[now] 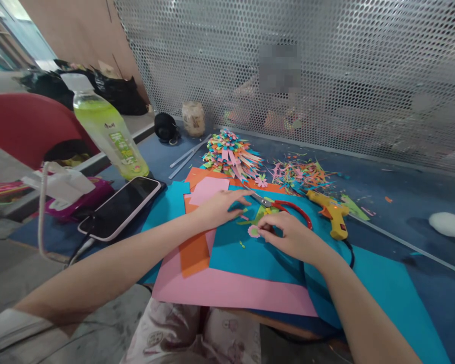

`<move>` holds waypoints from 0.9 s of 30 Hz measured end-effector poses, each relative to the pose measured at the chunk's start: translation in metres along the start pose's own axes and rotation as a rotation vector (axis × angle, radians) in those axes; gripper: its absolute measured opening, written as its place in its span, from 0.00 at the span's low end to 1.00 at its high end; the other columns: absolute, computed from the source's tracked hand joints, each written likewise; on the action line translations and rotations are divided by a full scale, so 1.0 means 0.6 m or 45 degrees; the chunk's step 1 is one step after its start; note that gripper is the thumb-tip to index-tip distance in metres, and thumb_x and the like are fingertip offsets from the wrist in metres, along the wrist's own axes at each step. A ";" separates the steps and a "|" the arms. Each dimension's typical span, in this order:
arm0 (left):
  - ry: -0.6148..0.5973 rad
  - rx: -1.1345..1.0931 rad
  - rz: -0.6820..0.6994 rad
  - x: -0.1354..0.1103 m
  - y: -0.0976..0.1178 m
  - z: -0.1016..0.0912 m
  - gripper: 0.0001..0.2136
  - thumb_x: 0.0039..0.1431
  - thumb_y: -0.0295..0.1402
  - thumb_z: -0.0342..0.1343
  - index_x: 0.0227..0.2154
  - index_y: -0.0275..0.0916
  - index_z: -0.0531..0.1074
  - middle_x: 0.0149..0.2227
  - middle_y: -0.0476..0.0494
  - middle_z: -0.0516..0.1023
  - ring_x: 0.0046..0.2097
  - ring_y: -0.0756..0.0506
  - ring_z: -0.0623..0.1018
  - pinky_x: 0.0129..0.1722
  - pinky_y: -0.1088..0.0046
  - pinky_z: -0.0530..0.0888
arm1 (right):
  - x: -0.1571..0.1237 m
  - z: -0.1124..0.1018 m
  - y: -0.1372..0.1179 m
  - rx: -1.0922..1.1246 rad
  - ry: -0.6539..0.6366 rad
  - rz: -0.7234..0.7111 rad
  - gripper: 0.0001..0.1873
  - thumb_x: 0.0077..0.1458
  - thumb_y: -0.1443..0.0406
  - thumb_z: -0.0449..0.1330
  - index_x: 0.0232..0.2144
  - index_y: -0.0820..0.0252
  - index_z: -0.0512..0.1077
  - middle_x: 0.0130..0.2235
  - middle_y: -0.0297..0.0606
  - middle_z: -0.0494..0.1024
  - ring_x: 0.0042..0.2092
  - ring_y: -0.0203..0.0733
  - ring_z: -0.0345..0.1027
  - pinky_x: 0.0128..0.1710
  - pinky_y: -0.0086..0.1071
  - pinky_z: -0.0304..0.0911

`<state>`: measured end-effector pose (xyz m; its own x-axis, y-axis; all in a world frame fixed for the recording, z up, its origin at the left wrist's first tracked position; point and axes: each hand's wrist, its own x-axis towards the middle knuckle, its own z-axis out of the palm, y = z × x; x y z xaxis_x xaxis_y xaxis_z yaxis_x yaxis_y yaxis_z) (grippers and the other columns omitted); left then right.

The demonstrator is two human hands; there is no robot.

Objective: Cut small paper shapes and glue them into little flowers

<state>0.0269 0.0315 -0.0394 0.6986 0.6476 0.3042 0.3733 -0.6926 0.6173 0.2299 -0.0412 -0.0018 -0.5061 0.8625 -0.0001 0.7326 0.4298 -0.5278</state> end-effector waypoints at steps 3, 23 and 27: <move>-0.048 0.108 -0.010 0.002 -0.009 0.002 0.25 0.54 0.27 0.53 0.56 0.38 0.58 0.44 0.46 0.78 0.51 0.44 0.71 0.52 0.64 0.66 | -0.001 0.001 0.002 0.008 0.006 -0.011 0.09 0.56 0.60 0.53 0.32 0.55 0.72 0.29 0.35 0.75 0.33 0.40 0.67 0.34 0.34 0.60; -0.278 0.210 0.344 -0.002 0.010 -0.012 0.19 0.53 0.31 0.55 0.49 0.38 0.65 0.39 0.44 0.79 0.47 0.42 0.73 0.48 0.63 0.62 | -0.006 -0.003 -0.003 -0.016 -0.136 -0.008 0.12 0.56 0.57 0.54 0.29 0.57 0.72 0.31 0.36 0.75 0.35 0.40 0.68 0.42 0.37 0.58; -0.312 0.218 0.311 0.003 0.004 -0.009 0.19 0.54 0.24 0.49 0.50 0.36 0.64 0.39 0.42 0.79 0.44 0.45 0.74 0.46 0.68 0.66 | -0.003 -0.002 -0.006 -0.056 -0.046 -0.045 0.12 0.58 0.60 0.52 0.30 0.57 0.72 0.32 0.37 0.76 0.36 0.41 0.68 0.40 0.36 0.60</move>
<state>0.0259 0.0325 -0.0336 0.8971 0.3759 0.2323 0.2595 -0.8736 0.4117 0.2286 -0.0442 0.0010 -0.5475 0.8367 -0.0136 0.7330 0.4716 -0.4902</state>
